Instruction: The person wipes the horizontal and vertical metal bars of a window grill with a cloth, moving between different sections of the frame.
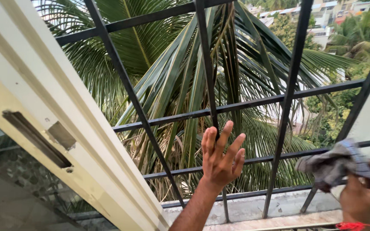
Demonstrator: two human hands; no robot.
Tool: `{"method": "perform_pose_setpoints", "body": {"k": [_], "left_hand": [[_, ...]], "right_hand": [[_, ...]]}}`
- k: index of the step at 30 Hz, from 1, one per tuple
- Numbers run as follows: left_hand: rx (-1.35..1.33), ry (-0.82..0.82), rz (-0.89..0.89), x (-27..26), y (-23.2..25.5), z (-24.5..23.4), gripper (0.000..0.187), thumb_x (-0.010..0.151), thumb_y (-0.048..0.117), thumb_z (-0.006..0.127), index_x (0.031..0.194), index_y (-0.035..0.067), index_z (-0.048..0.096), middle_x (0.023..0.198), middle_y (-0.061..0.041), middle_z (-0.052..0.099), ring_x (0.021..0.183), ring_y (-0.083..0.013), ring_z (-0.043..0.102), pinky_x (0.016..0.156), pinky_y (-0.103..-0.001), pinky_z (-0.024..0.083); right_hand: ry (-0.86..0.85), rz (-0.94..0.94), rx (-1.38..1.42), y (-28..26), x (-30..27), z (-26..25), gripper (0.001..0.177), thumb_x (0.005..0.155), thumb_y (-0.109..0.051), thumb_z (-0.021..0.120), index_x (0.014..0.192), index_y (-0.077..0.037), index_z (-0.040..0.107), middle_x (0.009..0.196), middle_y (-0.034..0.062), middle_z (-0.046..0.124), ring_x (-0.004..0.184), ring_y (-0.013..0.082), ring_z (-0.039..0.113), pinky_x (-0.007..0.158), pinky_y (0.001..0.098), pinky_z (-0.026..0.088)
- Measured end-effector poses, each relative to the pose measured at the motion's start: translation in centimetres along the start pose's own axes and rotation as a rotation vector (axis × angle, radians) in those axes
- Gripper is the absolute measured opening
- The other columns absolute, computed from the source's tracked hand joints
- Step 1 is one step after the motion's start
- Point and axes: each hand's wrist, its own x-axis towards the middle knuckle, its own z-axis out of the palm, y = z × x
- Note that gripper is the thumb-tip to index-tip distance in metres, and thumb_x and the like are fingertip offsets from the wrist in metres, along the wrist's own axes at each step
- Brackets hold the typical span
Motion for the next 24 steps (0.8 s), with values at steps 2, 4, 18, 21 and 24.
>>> {"method": "perform_pose_setpoints", "body": {"k": [2,4,18,21,24], "left_hand": [[0.004,0.000,-0.002,-0.2,-0.1,0.1,0.031,0.103,0.025,0.063,0.132,0.017,0.071,0.167,-0.009,0.040,0.164,-0.0305,0.012,0.134,-0.052,0.022],[-0.003,-0.009,0.001,-0.4,-0.2,0.3,0.030,0.104,0.025,0.063,0.132,0.017,0.071,0.167,-0.009,0.039,0.164,-0.0304,0.011,0.134,-0.052,0.022],[-0.011,0.006,-0.005,0.2,0.4,-0.1,0.028,0.103,0.024,0.063,0.129,0.017,0.072,0.166,-0.010,0.040,0.163,-0.0306,0.012,0.133,-0.052,0.024],[-0.013,0.007,-0.012,0.1,0.5,0.0,0.029,0.102,0.023,0.064,0.130,0.017,0.072,0.166,-0.011,0.038,0.163,-0.0306,0.014,0.132,-0.052,0.025],[-0.014,0.015,-0.010,0.3,0.5,0.3,0.030,0.101,0.024,0.065,0.130,0.017,0.072,0.165,-0.011,0.039,0.163,-0.0308,0.015,0.132,-0.052,0.026]], "right_hand": [[-0.049,-0.306,-0.413,-0.6,0.0,0.8,0.020,0.105,-0.009,0.078,0.117,0.000,0.064,0.110,0.0070,0.062,0.106,0.0243,0.060,0.098,0.0341,0.047],[-0.109,-0.523,-0.625,-1.5,-0.2,2.4,0.023,0.099,-0.012,0.078,0.115,0.000,0.067,0.106,0.0108,0.061,0.103,0.0283,0.058,0.097,0.0415,0.046],[-0.036,-0.479,-0.526,4.8,-0.4,-1.2,0.020,0.100,0.001,0.065,0.120,-0.006,0.067,0.117,0.0071,0.058,0.113,0.0231,0.060,0.104,0.0315,0.049],[-0.035,-0.489,-0.468,5.2,-0.1,0.1,0.016,0.102,-0.002,0.066,0.118,-0.005,0.066,0.119,0.0065,0.060,0.113,0.0245,0.060,0.104,0.0326,0.049],[-0.097,-0.448,-0.476,1.6,-2.3,3.7,0.013,0.098,-0.005,0.073,0.110,-0.007,0.071,0.114,0.0068,0.066,0.108,0.0265,0.064,0.097,0.0352,0.051]]}}
